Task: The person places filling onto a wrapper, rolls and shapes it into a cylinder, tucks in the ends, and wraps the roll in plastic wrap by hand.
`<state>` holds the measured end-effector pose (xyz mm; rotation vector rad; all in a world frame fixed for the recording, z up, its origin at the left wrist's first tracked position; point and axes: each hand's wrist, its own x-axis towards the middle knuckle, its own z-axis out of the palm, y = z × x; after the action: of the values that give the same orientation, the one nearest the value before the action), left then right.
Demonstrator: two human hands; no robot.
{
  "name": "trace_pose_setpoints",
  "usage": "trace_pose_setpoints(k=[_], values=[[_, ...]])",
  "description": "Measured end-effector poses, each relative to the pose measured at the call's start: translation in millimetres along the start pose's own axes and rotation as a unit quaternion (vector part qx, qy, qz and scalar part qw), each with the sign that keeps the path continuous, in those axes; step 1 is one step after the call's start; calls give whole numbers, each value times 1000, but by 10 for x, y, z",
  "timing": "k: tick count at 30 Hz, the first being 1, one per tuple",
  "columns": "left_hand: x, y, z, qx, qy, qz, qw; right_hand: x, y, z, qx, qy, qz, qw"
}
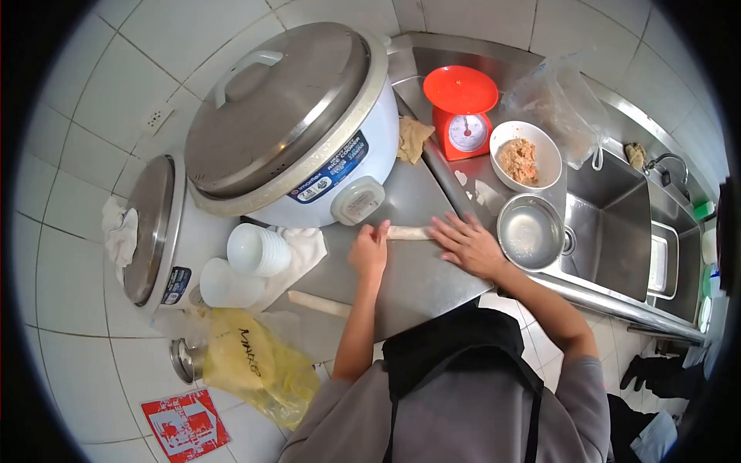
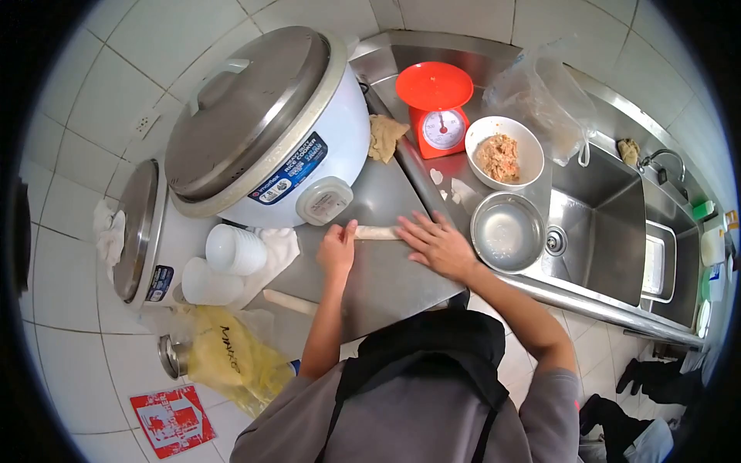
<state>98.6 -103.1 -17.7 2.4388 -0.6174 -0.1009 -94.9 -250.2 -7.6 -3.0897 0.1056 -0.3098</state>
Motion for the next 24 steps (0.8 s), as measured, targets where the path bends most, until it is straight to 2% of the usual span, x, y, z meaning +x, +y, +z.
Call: trace_pose_setpoints(k=[5, 6, 9, 11, 13, 15, 17, 19, 24], values=[[-25, 49, -95, -52, -6, 12, 999, -1, -95, 109, -21, 27, 75, 997], [-17, 40, -93, -54, -8, 13, 998, -160, -7, 93, -17, 74, 102, 992], [-14, -40, -38, -92, 1, 31, 995, -330, 158, 4, 30, 109, 139, 984], [-2, -70, 0, -123, 17, 40, 991, -120, 45, -76, 42, 129, 117, 984], [-5, -28, -40, -119, 12, 31, 992, 129, -95, 9, 73, 155, 48, 984], [24, -20, -64, -115, 7, 24, 993, 314, -213, 199, 71, 123, 78, 987], [65, -97, -47, -140, -39, 5, 989, 360, -215, 251, 71, 86, 105, 988], [50, -144, -65, -153, -52, 2, 987, 367, -226, 256, 59, 130, 63, 988], [-173, -224, -356, -156, -95, -13, 983, 198, -298, 187, 126, 87, 28, 988]])
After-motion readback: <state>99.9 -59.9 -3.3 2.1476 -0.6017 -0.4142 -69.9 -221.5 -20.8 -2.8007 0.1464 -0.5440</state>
